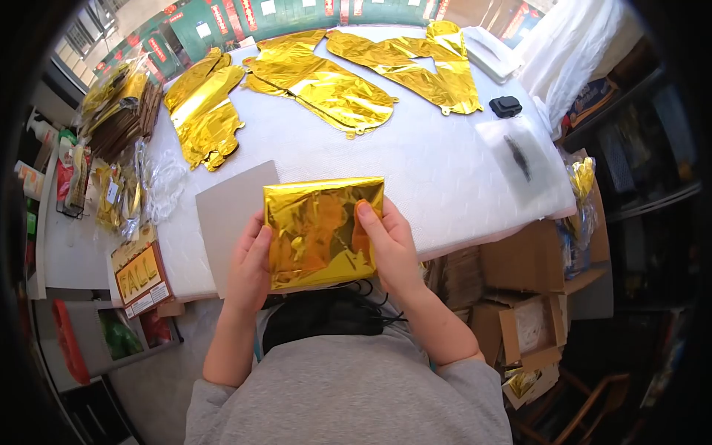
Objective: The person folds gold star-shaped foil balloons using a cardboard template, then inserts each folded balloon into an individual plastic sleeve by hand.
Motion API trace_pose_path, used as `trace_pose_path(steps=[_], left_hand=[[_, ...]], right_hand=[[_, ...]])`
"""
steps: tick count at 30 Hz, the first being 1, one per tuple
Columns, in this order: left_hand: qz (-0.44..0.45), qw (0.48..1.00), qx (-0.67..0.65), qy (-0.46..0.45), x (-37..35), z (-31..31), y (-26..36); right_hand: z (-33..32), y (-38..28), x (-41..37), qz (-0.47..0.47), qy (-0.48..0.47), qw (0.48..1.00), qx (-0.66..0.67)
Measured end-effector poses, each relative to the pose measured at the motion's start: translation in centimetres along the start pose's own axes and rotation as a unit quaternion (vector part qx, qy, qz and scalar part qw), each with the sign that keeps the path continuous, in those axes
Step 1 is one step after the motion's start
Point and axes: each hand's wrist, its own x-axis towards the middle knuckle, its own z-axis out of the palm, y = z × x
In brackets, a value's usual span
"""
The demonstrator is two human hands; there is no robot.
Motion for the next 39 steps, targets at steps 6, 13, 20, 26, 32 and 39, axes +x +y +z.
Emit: trace_pose_path(steps=[6, 13, 20, 26, 32, 39], left_hand=[[-0.061, 0.996, -0.072, 0.01, 0.1, 0.3, 1.4], [0.016, 0.999, -0.03, 0.041, 0.0, 0.9, -0.1], [0.061, 0.997, 0.013, 0.037, -0.1, 0.9, -0.4], [0.081, 0.996, 0.001, 0.045, -0.2, 1.2, 0.1], [0.049, 0.996, 0.074, 0.019, -1.1, 0.4, -0.2], [0.17, 0.724, 0.665, -0.071, -4.9, -2.7, 3.2]], right_hand=[[-1.0, 0.2, -0.1, 0.027, -0.032, 0.996, -0.074], [1.0, 0.4, 0.1, -0.03, -0.019, 0.997, -0.066], [0.9, 1.2, 0.6, -0.047, 0.03, 0.998, -0.035], [1.9, 1.2, 0.3, -0.031, 0.047, 0.998, -0.032], [-1.3, 0.6, -0.4, -0.058, -0.025, 0.985, -0.161], [-8.0, -4.8, 0.1, -0.187, 0.202, 0.958, -0.078]])
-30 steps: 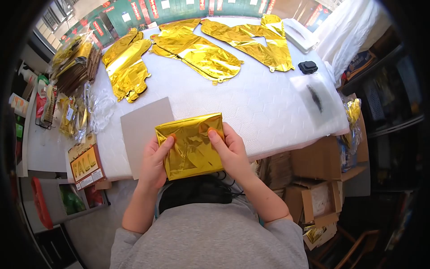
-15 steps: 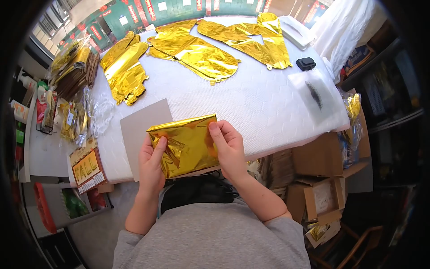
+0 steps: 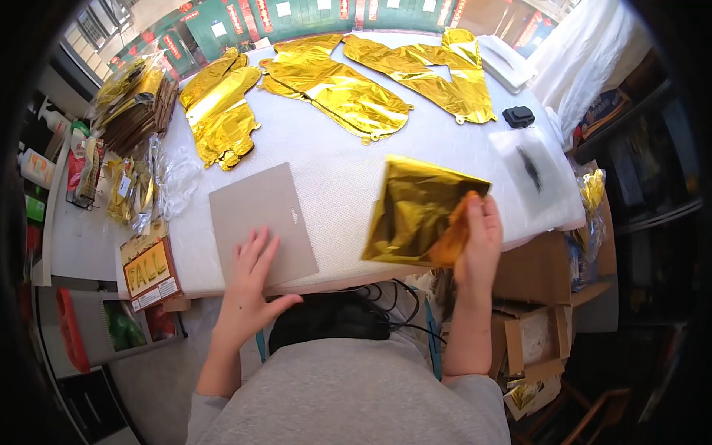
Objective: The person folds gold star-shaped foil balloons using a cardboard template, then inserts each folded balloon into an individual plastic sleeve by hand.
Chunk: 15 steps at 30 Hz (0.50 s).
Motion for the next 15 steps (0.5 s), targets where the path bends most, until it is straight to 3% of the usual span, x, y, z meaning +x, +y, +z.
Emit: trace_pose_path(steps=[1, 5, 7, 8, 10, 11, 15], left_hand=[[-0.001, 0.995, 0.099, -0.019, -0.7, -0.2, -0.4], [0.043, 0.991, 0.125, -0.037, -2.5, -2.4, 0.1], [0.043, 0.988, -0.142, 0.035, -2.6, -4.7, 2.4], [0.043, 0.988, -0.142, 0.037, -3.0, -4.7, 2.6], [-0.057, 0.909, -0.325, 0.254, -3.8, -4.6, 3.0], [-0.024, 0.861, -0.418, 0.289, -1.7, -4.2, 3.4], [-0.143, 0.786, -0.557, 0.225, 3.6, 1.3, -1.2]], right_hand=[[-1.9, 0.0, 0.7, 0.0, 0.008, 1.0, 0.007], [-5.1, -1.4, 1.6, -0.022, 0.003, 1.0, 0.004], [-5.7, -2.1, 1.7, -0.029, 0.005, 1.0, 0.007], [-5.8, -2.4, 1.7, -0.026, 0.028, 0.999, 0.014], [-6.4, -2.7, 2.0, -0.024, 0.068, 0.997, 0.022], [-6.6, -2.9, 2.1, -0.025, 0.066, 0.997, 0.023], [-6.4, -3.3, 2.2, -0.023, 0.071, 0.996, 0.041]])
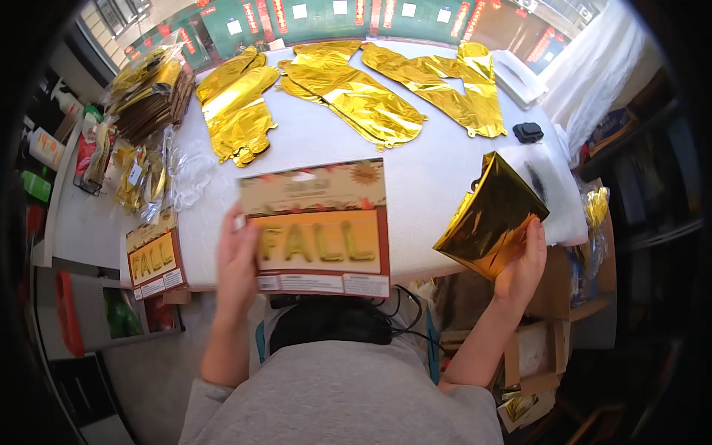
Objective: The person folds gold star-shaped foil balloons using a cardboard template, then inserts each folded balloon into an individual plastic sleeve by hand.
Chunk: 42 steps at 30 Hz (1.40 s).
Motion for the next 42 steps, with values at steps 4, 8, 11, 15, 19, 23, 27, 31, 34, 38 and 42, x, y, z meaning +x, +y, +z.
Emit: trace_pose_path(steps=[4, 8, 11, 15, 19, 23, 27, 31, 34, 38, 42], left_hand=[[-0.006, 0.992, 0.122, 0.01, 1.6, 0.4, -4.1], [0.158, 0.941, 0.295, 0.045, 1.7, 1.5, -3.5], [0.192, 0.85, 0.487, -0.068, 0.7, 1.0, -2.8], [0.131, 0.74, 0.625, -0.212, -1.5, 1.9, -1.7], [0.155, 0.778, 0.586, -0.164, -1.4, 2.3, -2.7], [0.071, 0.87, 0.487, 0.034, 1.3, -1.9, 2.2], [0.078, 0.723, 0.65, 0.22, 5.3, -10.1, 4.4], [0.053, 0.7, 0.682, 0.204, 7.0, -13.1, 3.4], [0.061, 0.689, 0.688, 0.218, 6.9, -13.4, 3.2], [0.129, 0.754, 0.592, 0.253, 3.8, -8.6, 6.9], [0.247, 0.836, 0.481, 0.094, 1.3, -2.0, 6.3]], right_hand=[[-0.2, 0.6, -0.1, 0.018, -0.001, 1.0, -0.003], [-0.5, 0.9, -0.2, 0.028, -0.002, 1.0, -0.013], [0.0, 1.3, -0.4, 0.025, -0.011, 1.0, -0.013], [0.2, 1.9, -0.4, 0.042, -0.013, 0.999, -0.015], [0.6, 2.4, -0.5, 0.046, -0.019, 0.999, -0.006], [-0.4, 2.3, -0.1, 0.048, -0.078, 0.996, 0.013], [-0.8, 2.4, 0.0, 0.042, -0.032, 0.999, -0.006], [-0.9, 2.8, 0.2, 0.048, -0.044, 0.998, -0.003], [0.1, 2.6, -0.6, 0.054, -0.026, 0.998, -0.005], [0.2, 2.4, -0.5, 0.044, -0.047, 0.998, -0.003], [0.2, 3.3, -0.4, 0.057, -0.068, 0.996, 0.001]])
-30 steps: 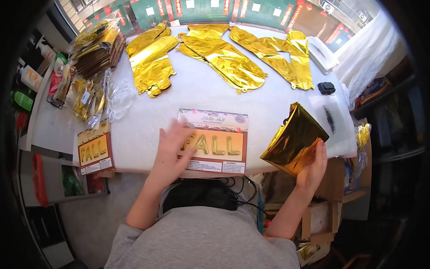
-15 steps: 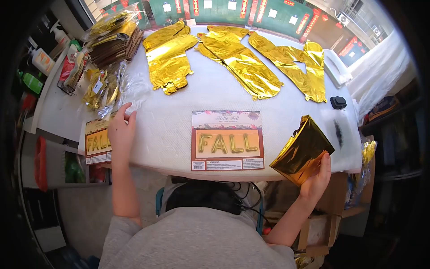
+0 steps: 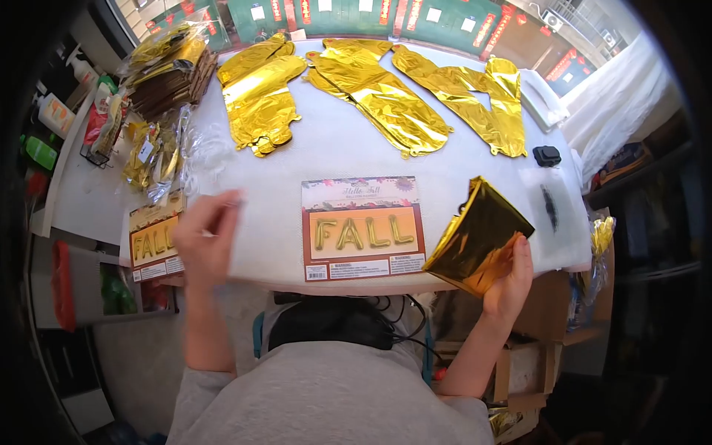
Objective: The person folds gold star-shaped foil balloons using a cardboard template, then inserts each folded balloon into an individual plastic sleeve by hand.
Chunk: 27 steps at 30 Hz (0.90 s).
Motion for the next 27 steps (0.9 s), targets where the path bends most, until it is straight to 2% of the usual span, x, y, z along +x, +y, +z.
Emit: trace_pose_path(steps=[2, 4, 5, 7, 8, 10, 11, 13, 14, 16, 17, 22, 24, 25, 26, 27], left_hand=[[0.133, 0.985, 0.013, -0.106, -1.0, 3.6, 1.6], [0.197, 0.975, -0.023, -0.105, -2.4, 8.4, 1.8], [0.199, 0.974, -0.029, -0.107, -3.1, 9.6, 1.5], [0.196, 0.963, 0.022, -0.184, -4.0, 10.9, 1.6], [0.198, 0.962, 0.019, -0.186, -4.3, 10.7, 1.8], [0.139, 0.965, -0.022, -0.221, -4.7, 9.5, 2.3], [0.139, 0.964, -0.024, -0.223, -4.8, 8.9, 2.8], [0.227, 0.928, -0.06, -0.289, -5.2, 7.6, 3.5], [0.227, 0.928, -0.061, -0.289, -6.3, 7.6, 3.1], [0.287, 0.89, 0.022, -0.355, -8.5, 8.0, 2.0], [0.317, 0.885, 0.052, -0.337, -8.9, 7.7, 1.6], [0.302, 0.912, 0.0, -0.277, -8.6, 4.1, 0.9], [0.175, 0.966, -0.117, -0.147, -8.3, 2.3, 0.9], [0.176, 0.966, -0.116, -0.147, -9.1, 2.3, 0.7], [0.058, 0.964, -0.257, -0.031, -10.3, 2.6, 0.3], [-0.062, 0.916, -0.386, 0.087, -11.1, 2.8, 0.0]], right_hand=[[2.2, 0.3, -0.7, 0.025, 0.013, 1.0, 0.0], [2.3, 0.9, -0.6, 0.053, -0.018, 0.998, 0.005], [2.8, 0.8, -0.8, 0.049, -0.013, 0.999, 0.004], [3.9, 0.6, -1.2, 0.065, -0.049, 0.996, 0.024], [4.3, 0.2, -1.2, 0.062, -0.045, 0.997, 0.023], [4.8, -0.5, -1.3, 0.056, -0.034, 0.998, 0.021], [4.5, -0.6, -1.0, 0.055, -0.032, 0.998, 0.02], [3.3, -0.6, -0.4, 0.044, -0.043, 0.998, 0.002], [3.0, -0.5, -0.3, 0.044, -0.042, 0.998, 0.001], [2.6, -0.2, -0.2, 0.05, -0.044, 0.998, 0.018], [2.7, -0.1, -0.3, 0.05, -0.043, 0.998, 0.018], [2.0, 0.4, -0.6, 0.052, -0.018, 0.998, 0.036], [2.0, -0.4, -0.6, 0.043, -0.012, 0.998, 0.042], [1.9, -0.7, -0.5, 0.034, -0.006, 0.998, 0.047], [1.5, -0.8, -0.4, 0.034, -0.006, 0.998, 0.048], [0.9, -1.0, -0.3, 0.035, 0.002, 0.998, 0.051]])
